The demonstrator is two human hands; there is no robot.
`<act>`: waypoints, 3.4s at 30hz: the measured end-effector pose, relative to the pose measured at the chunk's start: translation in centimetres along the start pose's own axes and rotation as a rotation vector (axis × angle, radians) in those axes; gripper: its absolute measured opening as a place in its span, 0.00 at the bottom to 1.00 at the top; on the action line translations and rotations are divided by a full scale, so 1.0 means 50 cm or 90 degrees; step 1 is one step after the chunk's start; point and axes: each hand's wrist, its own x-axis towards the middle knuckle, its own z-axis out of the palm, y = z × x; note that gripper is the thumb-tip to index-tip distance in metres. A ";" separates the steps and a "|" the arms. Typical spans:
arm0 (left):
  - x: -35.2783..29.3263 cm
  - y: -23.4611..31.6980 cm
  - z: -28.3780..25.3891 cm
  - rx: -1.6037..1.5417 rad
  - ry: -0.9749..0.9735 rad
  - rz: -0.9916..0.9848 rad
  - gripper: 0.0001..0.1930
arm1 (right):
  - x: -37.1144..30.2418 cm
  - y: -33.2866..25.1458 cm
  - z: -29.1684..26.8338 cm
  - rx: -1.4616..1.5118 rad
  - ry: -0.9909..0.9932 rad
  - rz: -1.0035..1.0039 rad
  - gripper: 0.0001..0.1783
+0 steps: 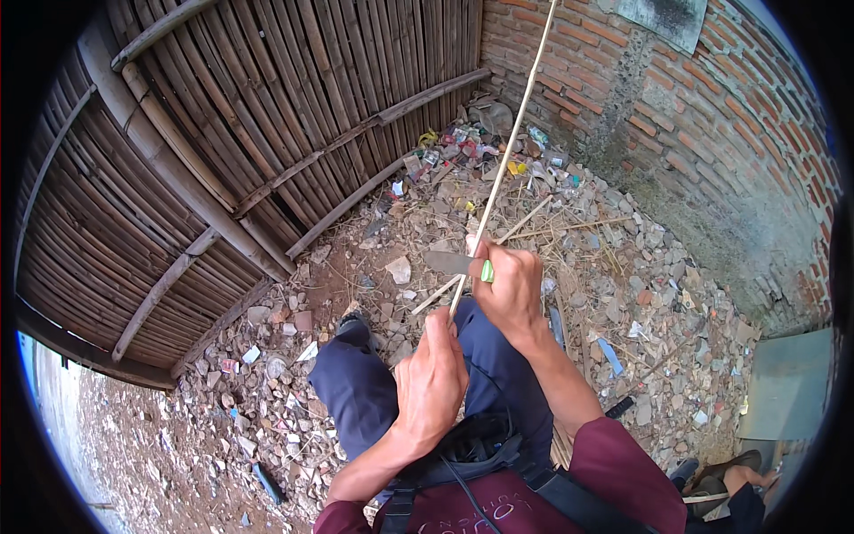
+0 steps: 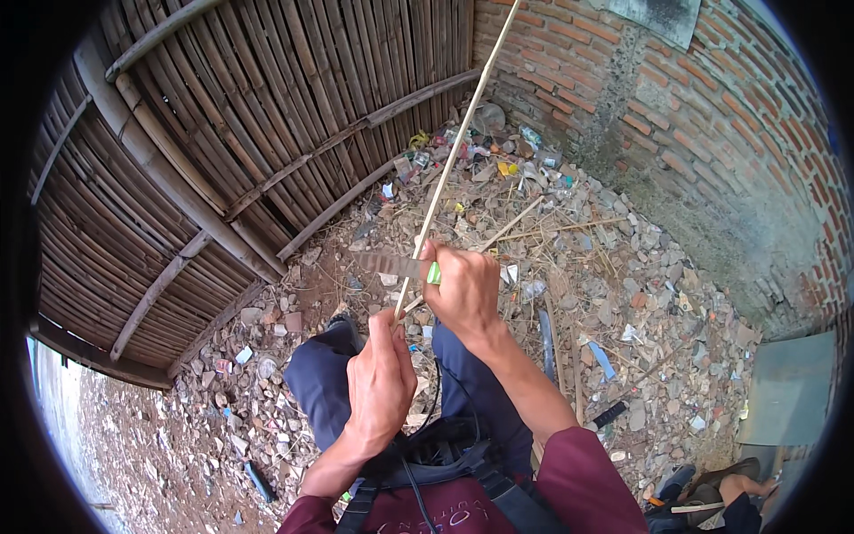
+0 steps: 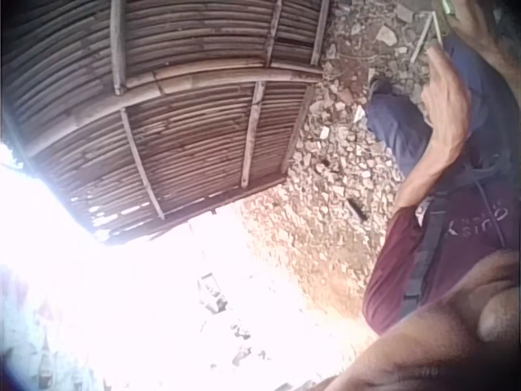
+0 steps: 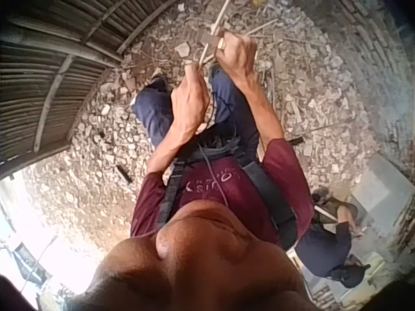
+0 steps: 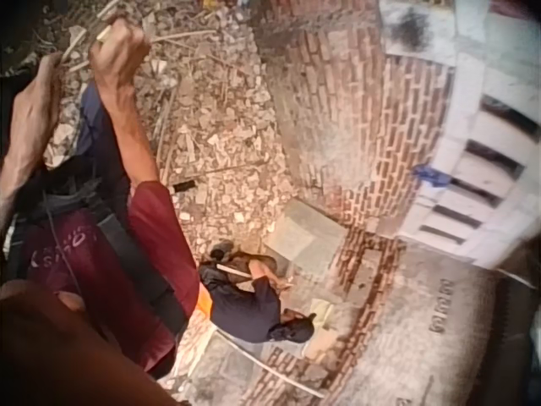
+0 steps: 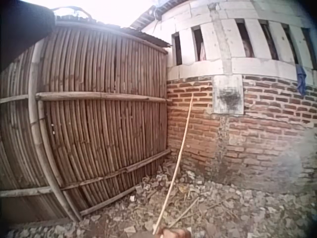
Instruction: The person carves and whittles long pieces of bamboo using a knife.
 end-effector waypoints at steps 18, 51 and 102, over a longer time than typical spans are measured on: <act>0.023 0.004 -0.017 -0.307 -0.086 -0.097 0.06 | -0.030 -0.026 -0.004 0.052 -0.013 0.022 0.20; -0.079 -0.031 -0.011 -0.269 -0.167 -0.099 0.05 | 0.219 0.239 0.024 -0.035 0.181 0.173 0.23; 0.023 -0.014 0.000 -0.115 -0.008 -0.037 0.05 | -0.025 0.010 0.059 0.049 -0.005 0.030 0.18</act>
